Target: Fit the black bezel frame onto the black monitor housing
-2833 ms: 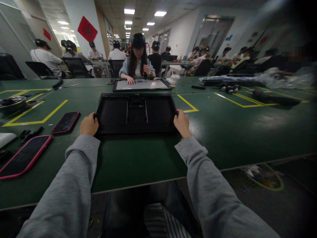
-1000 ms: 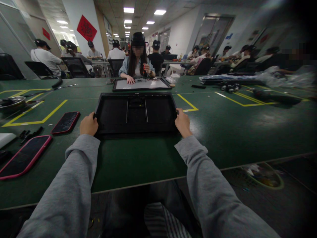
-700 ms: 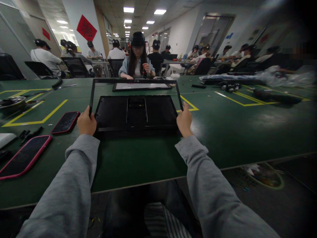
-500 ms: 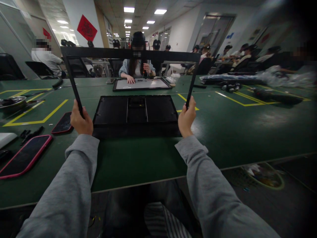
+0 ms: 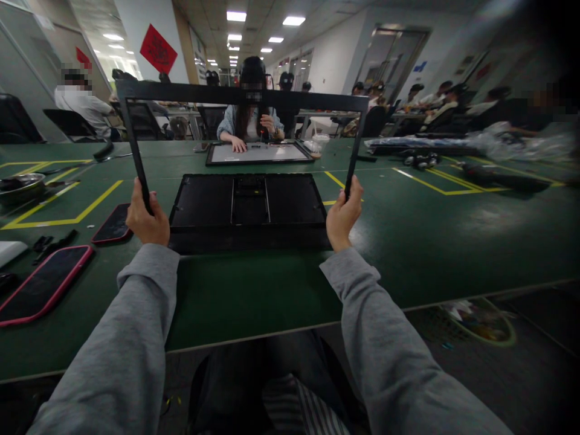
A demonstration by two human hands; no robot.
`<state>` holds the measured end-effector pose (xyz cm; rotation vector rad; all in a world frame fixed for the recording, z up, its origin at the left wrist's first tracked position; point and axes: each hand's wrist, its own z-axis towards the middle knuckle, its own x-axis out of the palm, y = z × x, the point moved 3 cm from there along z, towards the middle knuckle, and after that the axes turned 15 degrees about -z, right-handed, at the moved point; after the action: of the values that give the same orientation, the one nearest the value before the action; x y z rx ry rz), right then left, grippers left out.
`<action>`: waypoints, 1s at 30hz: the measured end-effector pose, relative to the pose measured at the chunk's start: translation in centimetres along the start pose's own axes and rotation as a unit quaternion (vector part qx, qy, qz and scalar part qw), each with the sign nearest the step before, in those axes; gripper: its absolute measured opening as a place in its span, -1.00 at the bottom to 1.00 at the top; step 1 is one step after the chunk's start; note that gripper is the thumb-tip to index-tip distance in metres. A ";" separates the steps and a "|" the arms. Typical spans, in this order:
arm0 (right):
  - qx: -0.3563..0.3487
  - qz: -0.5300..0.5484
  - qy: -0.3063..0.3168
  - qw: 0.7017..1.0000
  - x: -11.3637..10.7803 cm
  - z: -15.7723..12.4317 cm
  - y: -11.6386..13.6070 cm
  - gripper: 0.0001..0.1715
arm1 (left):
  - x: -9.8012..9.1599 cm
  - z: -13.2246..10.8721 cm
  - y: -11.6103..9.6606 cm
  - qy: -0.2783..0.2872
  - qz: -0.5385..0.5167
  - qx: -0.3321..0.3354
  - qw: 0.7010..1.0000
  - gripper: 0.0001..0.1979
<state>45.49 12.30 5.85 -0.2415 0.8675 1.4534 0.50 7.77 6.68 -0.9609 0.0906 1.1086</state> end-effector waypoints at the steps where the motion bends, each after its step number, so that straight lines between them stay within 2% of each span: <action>1: -0.003 0.005 0.002 1.000 0.1 0.0 0.0 -0.30 | 0.0 0.0 0.2 -0.037 -0.001 -0.001 0.999 -0.39; 3: -0.005 0.019 0.009 1.000 0.5 0.0 -0.1 -0.30 | 0.2 0.1 0.8 -0.060 -0.005 -0.004 0.998 -0.41; 9: 0.011 0.051 0.079 0.995 2.5 -0.2 -0.9 -0.35 | 1.7 0.4 2.7 0.018 0.032 -0.026 0.999 -0.39; 17: 0.000 -0.032 0.172 0.985 4.6 -0.9 -2.1 -0.41 | 3.3 0.4 4.6 0.135 0.127 -0.063 0.981 -0.42; 30: -0.007 -0.024 0.186 0.982 4.8 -0.9 -2.1 -0.41 | 3.3 0.4 4.3 0.170 0.153 -0.068 0.971 -0.41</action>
<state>46.51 15.04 1.44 -0.5547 1.1441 1.3917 -1.45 10.79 2.64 -1.2856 0.4591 1.2322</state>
